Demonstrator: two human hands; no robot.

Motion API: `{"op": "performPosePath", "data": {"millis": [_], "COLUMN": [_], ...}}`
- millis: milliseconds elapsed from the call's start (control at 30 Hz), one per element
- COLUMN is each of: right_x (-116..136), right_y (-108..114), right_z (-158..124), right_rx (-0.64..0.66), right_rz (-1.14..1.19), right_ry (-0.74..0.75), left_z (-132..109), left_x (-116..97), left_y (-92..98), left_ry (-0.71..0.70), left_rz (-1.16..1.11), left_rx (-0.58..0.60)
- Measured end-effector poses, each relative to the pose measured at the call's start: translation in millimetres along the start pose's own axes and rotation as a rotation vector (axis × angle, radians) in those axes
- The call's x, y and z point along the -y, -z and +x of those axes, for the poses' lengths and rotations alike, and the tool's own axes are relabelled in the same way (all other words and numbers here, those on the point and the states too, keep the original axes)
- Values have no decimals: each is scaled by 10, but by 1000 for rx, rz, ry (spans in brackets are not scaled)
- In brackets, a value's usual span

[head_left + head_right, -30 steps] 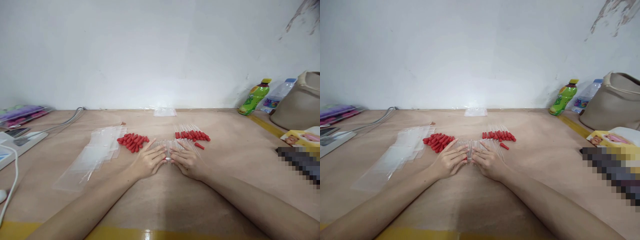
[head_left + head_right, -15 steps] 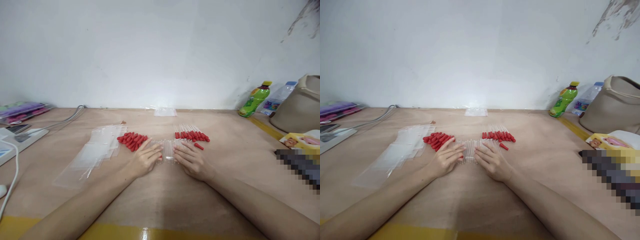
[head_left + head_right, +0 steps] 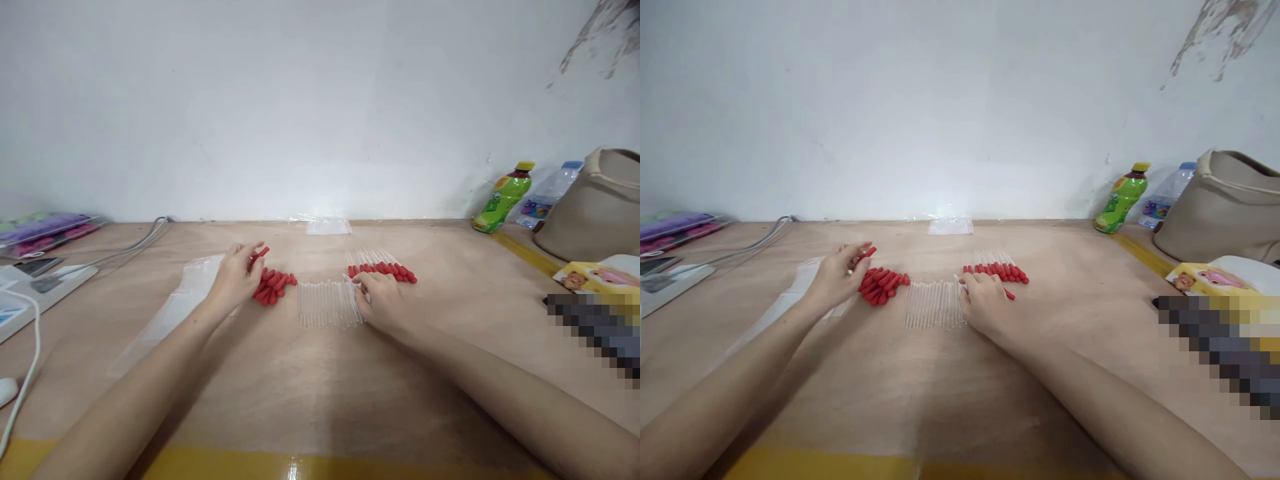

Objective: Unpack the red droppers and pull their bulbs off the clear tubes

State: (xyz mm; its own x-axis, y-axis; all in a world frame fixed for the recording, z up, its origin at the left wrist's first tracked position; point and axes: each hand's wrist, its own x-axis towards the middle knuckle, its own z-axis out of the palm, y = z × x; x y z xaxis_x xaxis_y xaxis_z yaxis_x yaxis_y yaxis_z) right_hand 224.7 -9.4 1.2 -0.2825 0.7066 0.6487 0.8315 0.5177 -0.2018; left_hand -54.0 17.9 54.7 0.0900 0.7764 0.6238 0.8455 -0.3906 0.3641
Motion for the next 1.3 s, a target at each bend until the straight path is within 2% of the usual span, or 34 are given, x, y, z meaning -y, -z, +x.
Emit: {"op": "performPosePath", "data": {"millis": [100, 167, 267, 500, 767, 833, 900, 1000, 1033, 1100, 1200, 1300], "right_x": [55, 109, 182, 220, 213, 165, 65, -165, -248, -400, -556, -637], "right_y": [-45, -57, -57, -52, -75, -74, -55, 16, 49, 118, 193, 204], "right_z": [3, -21, -67, -111, -138, -107, -42, 89, 130, 194, 242, 251], "right_rx": [-3, 16, 6, -10, -9, -47, -82, -53, -6, 63, 122, 120], "right_rz": [-118, -208, -281, -220, -130, -116, -110, -108, -104, -105, -132, -142], "right_ry": [85, 140, 164, 161, 130, 82, -3, -210, -282, -380, -445, -487], "left_z": [131, 161, 153, 111, 118, 130, 121, 0, -79, -277, -564, -685], "left_x": [163, 260, 368, 457, 517, 500, 428, 188, 77, -160, -455, -571], "left_y": [181, 242, 237, 120, 125, 132, 110, -24, -95, -252, -443, -518], "left_ry": [178, 235, 242, 238, 236, 222, 149, -77, -170, -349, -552, -642], "left_rz": [-84, -93, -84, -6, 125, 162, 202, 200, 168, 68, -80, -146], "left_rx": [115, 159, 224, 395, 356, 298, 119, -235, -271, -209, 1, 88]}}
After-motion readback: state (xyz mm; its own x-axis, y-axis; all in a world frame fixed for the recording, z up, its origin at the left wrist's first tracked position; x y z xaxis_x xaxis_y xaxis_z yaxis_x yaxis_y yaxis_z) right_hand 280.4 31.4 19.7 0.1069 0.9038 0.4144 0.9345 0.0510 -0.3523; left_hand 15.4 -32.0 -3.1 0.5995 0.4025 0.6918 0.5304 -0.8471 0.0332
